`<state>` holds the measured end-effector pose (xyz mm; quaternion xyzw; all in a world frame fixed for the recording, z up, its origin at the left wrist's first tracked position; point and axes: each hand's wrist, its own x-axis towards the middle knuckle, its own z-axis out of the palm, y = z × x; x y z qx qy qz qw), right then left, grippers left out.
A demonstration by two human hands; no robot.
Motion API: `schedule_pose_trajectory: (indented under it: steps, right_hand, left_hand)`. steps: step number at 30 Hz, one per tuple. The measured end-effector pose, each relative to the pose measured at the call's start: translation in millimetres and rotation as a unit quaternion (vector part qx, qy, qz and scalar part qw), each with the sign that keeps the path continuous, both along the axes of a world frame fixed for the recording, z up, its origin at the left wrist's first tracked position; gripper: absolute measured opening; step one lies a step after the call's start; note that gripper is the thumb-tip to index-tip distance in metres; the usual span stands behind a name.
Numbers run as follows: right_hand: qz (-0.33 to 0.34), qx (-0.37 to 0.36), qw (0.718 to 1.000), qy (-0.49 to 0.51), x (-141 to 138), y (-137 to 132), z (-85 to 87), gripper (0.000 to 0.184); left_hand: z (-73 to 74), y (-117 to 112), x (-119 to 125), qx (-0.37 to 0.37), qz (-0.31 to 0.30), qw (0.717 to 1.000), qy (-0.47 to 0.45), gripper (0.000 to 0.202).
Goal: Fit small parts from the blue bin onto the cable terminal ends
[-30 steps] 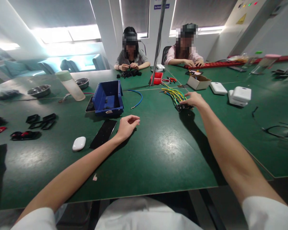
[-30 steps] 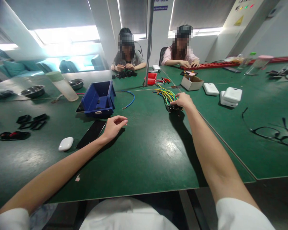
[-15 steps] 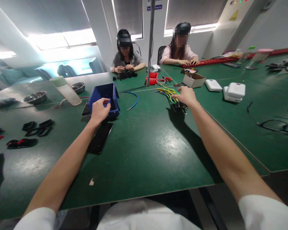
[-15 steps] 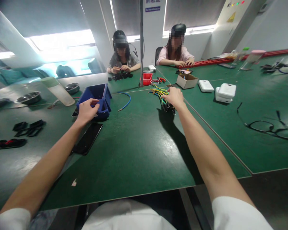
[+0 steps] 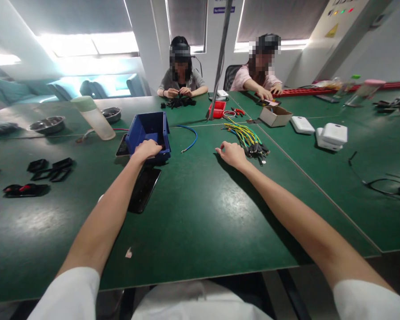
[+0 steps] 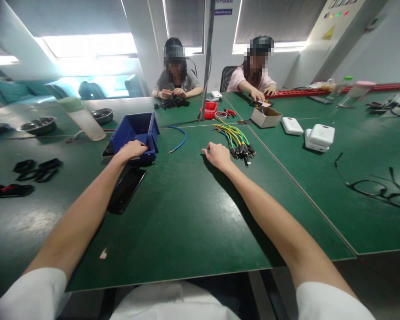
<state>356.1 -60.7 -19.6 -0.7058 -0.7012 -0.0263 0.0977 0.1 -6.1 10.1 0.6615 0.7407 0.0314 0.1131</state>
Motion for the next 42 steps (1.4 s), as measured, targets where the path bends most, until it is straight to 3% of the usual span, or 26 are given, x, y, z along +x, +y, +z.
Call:
schedule_pose_trajectory:
  steps: [4, 10, 16, 26, 35, 42]
  right_hand:
    - [0.018, 0.009, 1.000, -0.011, -13, 0, -4.7, 0.049]
    - [0.030, -0.004, 0.999, 0.023, -34, 16, 2.2, 0.051]
    - [0.024, -0.034, 0.997, 0.063, -64, 54, 9.5, 0.053]
    - [-0.028, -0.074, 0.994, 0.076, -95, 114, 15.2, 0.060]
    - [-0.020, -0.072, 0.997, 0.024, -105, 131, 14.8, 0.061]
    - [-0.001, -0.078, 0.997, 0.010, -109, 131, 11.9, 0.045]
  left_hand:
    - [-1.5, -1, 1, 0.008, -0.004, 1.000, -0.008, 0.045]
    - [-1.3, -3, 2, 0.024, -0.017, 0.999, -0.031, 0.037]
    - [-0.4, -4, -1, 0.041, -0.042, 0.996, -0.067, 0.024]
    - [2.0, -8, -2, 0.063, -0.063, 0.991, -0.098, 0.023]
    - [2.4, -8, -5, 0.057, -0.092, 0.988, -0.114, 0.018]
    - [0.8, -6, -4, 0.059, -0.105, 0.986, -0.113, 0.015]
